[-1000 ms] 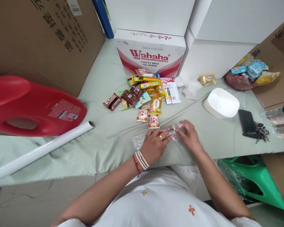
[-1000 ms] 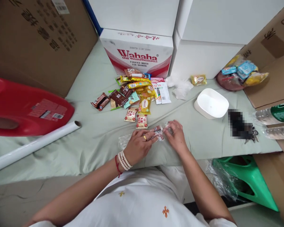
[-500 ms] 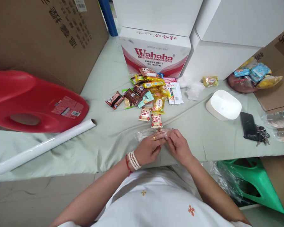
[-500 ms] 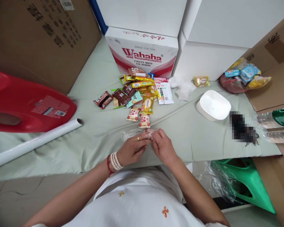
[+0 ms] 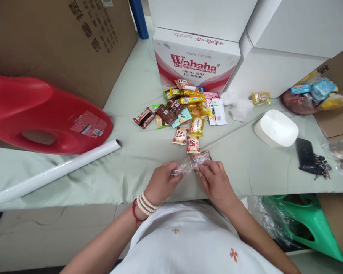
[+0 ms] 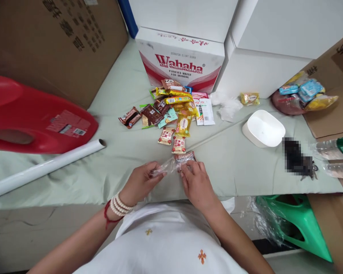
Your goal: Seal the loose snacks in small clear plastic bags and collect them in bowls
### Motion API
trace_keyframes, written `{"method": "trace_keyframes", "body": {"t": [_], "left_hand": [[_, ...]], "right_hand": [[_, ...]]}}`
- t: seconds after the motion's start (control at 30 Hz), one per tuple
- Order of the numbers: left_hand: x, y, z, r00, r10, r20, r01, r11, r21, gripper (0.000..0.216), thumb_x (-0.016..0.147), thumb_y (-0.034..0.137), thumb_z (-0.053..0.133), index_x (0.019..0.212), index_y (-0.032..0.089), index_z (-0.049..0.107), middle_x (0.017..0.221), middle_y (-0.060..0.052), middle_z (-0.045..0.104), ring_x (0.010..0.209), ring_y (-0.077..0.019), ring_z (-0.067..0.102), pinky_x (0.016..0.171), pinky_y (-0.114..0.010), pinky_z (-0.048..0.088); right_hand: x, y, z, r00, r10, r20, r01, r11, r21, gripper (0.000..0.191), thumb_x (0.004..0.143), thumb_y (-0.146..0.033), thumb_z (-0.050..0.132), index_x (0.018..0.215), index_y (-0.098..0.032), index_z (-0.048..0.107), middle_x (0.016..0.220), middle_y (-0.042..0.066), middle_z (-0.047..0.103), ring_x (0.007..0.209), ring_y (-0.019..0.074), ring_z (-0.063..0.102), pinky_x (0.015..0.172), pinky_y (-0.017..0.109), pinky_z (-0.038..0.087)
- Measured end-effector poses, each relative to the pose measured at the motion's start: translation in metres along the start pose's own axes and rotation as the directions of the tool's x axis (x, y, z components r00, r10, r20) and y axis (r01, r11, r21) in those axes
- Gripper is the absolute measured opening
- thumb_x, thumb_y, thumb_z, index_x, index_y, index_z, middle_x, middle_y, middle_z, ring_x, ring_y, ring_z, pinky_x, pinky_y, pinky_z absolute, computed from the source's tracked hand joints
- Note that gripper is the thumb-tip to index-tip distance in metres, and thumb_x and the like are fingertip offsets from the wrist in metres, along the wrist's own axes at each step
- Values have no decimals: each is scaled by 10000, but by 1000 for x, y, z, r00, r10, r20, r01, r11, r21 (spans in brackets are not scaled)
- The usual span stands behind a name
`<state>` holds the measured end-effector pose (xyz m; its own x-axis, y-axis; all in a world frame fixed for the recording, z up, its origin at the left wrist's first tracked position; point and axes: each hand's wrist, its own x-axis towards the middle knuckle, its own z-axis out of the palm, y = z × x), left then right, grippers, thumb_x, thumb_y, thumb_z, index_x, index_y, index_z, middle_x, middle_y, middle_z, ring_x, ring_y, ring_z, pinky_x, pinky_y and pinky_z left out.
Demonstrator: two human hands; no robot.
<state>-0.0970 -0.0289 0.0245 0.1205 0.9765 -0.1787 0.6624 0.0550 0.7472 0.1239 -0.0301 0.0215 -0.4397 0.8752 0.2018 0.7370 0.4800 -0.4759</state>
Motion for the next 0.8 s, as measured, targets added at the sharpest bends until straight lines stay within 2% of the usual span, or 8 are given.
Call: {"method": "trace_keyframes", "body": {"t": [0.1,0.17,0.27,0.4,0.53,0.63,0.73,0.8], "left_hand": [[9,18,0,999,4,-36,-12,973,-229,120,857,283,602,775,199,577,675,34,565,643,-137,524,626,-249,420],[23,28,7,993,100,-54,-111,959,-261,55,838,232,589,809,191,612,741,18,610,684,-137,546,662,-251,439],[45,36,23,969,248,5,-240,941,-241,177,848,157,521,925,185,678,873,-23,677,772,-158,600,749,-280,488],[58,37,38,942,325,85,-324,946,-26,275,871,131,467,984,181,713,1036,-95,679,961,-226,630,886,-368,525],[54,41,41,906,402,134,-423,879,219,328,832,158,523,1107,175,700,1089,-128,632,1036,-294,577,908,-451,527],[54,42,40,887,433,161,-461,854,240,436,737,138,572,1161,172,673,1119,-137,622,1073,-322,544,964,-501,506],[62,36,37,905,397,152,-417,897,144,499,668,112,566,1156,157,662,1120,-140,621,1085,-309,556,970,-474,508],[69,30,33,922,360,139,-368,929,35,521,659,116,549,1168,156,653,1099,-124,636,1051,-282,578,951,-446,512]], "right_hand": [[-1,-3,1,1000,-13,26,13,1000,-12,388,986,-112,502,1347,-161,634,1270,168,598,1079,298,501,913,471,550],[-2,-3,4,999,-24,42,24,1000,1,424,984,-94,475,1379,-157,616,1297,178,590,1111,305,504,944,499,548],[-5,2,6,997,-37,67,33,998,62,459,987,-114,464,1430,-160,577,1352,190,576,1220,320,511,1017,548,524],[-16,17,-1,993,-75,91,55,978,200,541,1005,-213,516,1542,-190,454,1495,181,532,1392,311,486,1133,568,459],[-23,32,-11,997,-17,-79,44,935,353,494,1008,-132,456,1461,-316,530,1429,99,611,1301,228,601,1066,475,538],[-17,43,-12,988,-54,-146,92,959,268,520,979,-90,463,1431,-328,559,1431,100,600,1316,251,579,1067,521,525],[-5,55,-1,982,-183,-36,187,970,153,579,958,-126,548,1514,-272,482,1546,142,495,1423,292,473,1123,573,471],[2,61,9,977,-213,-17,214,969,123,622,954,-139,580,1551,-239,438,1591,161,437,1467,294,416,1145,565,456]]}}
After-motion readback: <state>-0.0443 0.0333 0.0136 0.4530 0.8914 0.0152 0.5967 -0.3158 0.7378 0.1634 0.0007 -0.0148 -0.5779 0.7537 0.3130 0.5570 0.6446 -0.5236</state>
